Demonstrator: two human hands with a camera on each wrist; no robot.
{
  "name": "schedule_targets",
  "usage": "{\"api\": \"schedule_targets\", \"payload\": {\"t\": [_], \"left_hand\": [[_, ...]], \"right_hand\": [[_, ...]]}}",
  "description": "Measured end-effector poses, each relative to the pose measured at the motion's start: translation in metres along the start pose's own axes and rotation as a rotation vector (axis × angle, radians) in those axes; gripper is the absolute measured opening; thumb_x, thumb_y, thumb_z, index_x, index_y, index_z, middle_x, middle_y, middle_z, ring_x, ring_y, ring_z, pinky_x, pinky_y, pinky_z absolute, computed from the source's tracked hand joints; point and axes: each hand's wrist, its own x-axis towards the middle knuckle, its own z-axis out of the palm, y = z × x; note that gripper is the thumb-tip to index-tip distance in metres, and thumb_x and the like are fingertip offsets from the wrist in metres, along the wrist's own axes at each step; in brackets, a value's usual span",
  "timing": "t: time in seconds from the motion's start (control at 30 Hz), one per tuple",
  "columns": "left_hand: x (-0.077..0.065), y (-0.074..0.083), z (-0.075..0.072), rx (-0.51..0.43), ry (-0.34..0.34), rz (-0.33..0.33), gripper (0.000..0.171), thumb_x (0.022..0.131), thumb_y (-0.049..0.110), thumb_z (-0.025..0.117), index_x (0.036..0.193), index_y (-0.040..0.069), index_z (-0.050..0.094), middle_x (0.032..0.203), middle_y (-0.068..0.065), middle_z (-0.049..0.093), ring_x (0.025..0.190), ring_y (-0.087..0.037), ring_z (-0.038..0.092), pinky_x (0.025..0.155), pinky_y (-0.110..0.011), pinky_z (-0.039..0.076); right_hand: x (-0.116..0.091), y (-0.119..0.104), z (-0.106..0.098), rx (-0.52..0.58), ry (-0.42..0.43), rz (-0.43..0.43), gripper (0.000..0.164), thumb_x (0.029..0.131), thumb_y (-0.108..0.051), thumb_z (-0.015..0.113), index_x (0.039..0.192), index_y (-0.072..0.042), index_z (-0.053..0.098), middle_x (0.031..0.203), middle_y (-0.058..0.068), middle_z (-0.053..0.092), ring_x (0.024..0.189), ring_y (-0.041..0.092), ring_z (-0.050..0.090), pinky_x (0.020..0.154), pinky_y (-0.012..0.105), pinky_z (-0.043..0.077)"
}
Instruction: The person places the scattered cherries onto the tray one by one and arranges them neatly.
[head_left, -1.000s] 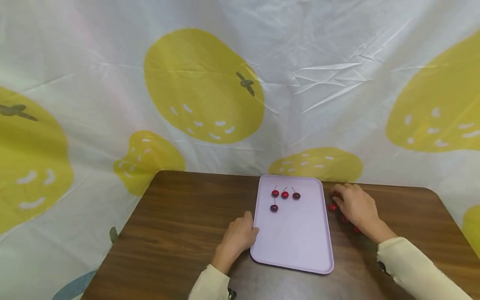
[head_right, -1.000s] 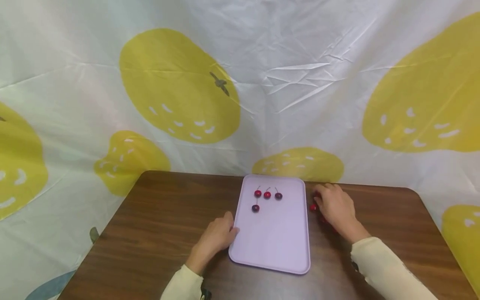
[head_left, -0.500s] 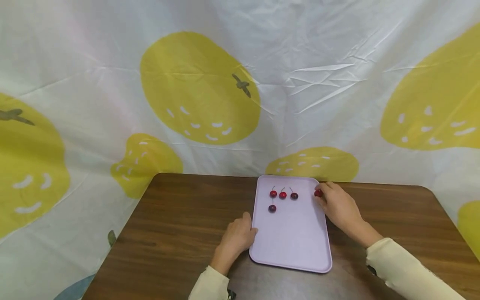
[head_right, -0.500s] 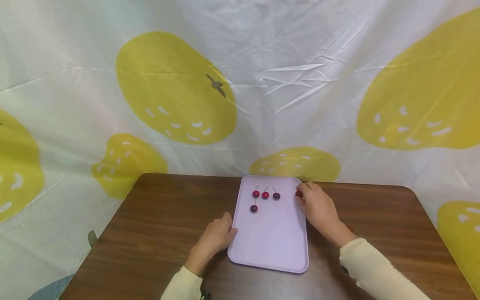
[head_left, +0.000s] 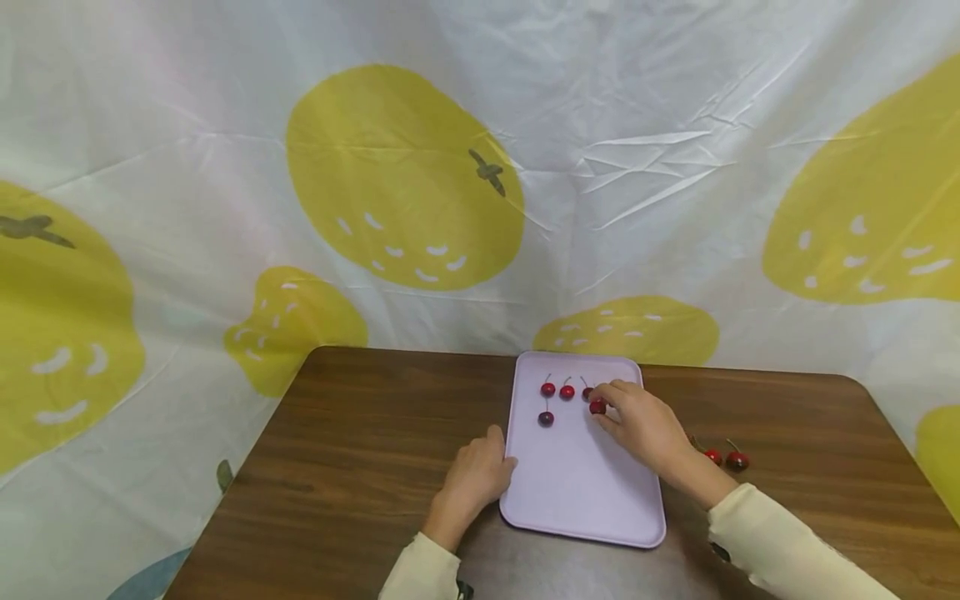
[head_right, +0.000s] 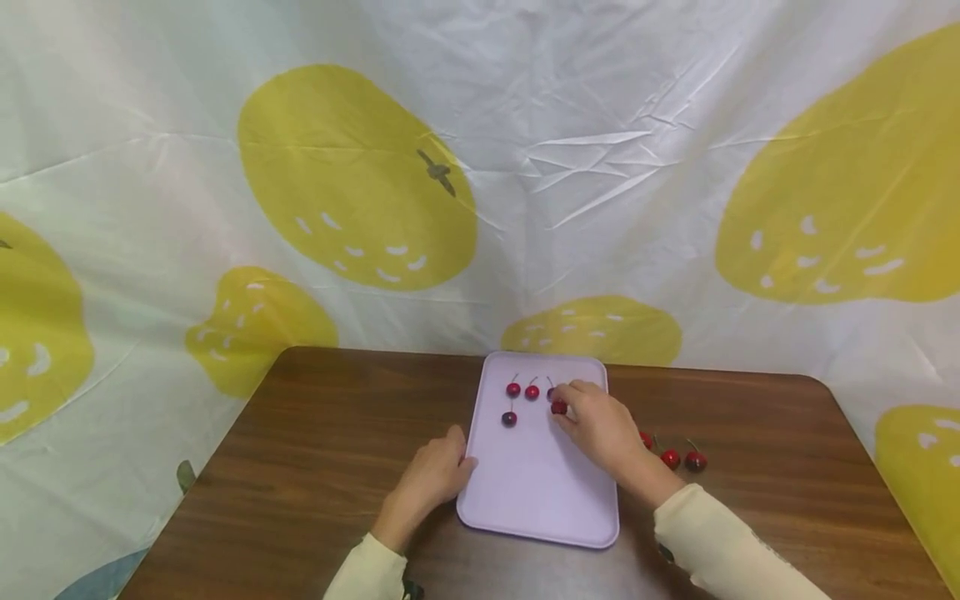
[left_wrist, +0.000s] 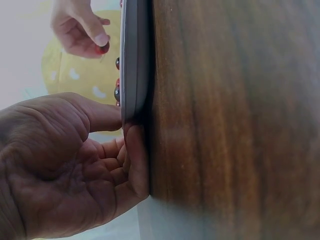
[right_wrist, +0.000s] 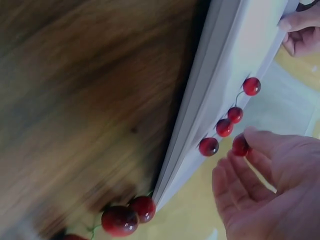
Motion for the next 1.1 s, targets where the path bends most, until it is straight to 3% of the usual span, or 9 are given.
{"api": "schedule_targets", "payload": {"t": [0.37, 0.67, 1.1], "left_hand": [[0.0, 0.001, 0.0, 0.003, 0.0, 0.001, 0.028, 0.099, 0.021, 0.071, 0.109, -0.001, 0.056, 0.097, -0.027, 0.072, 0.09, -0.046, 0.072, 0.079, -0.056, 0.057], [0.001, -0.001, 0.002, 0.021, 0.005, -0.007, 0.028, 0.099, 0.023, 0.071, 0.109, 0.001, 0.057, 0.099, -0.027, 0.073, 0.091, -0.046, 0.073, 0.079, -0.056, 0.057], [0.0, 0.001, -0.001, 0.032, 0.001, -0.002, 0.029, 0.099, 0.022, 0.072, 0.108, -0.001, 0.056, 0.097, -0.027, 0.073, 0.089, -0.045, 0.073, 0.078, -0.055, 0.058]], "right_hand": [[0.006, -0.014, 0.014, 0.05, -0.06, -0.073, 0.024, 0.086, -0.015, 0.087, 0.107, -0.014, 0.075, 0.101, 0.0, 0.076, 0.095, 0.018, 0.071, 0.087, 0.044, 0.06], [0.01, -0.021, 0.019, 0.038, -0.079, -0.075, 0.024, 0.085, -0.016, 0.088, 0.105, -0.016, 0.075, 0.091, -0.003, 0.073, 0.082, 0.014, 0.066, 0.078, 0.041, 0.057], [0.012, -0.017, 0.027, 0.015, -0.084, -0.061, 0.023, 0.084, -0.02, 0.09, 0.103, -0.017, 0.076, 0.092, -0.001, 0.075, 0.08, 0.013, 0.065, 0.076, 0.041, 0.057]]}}
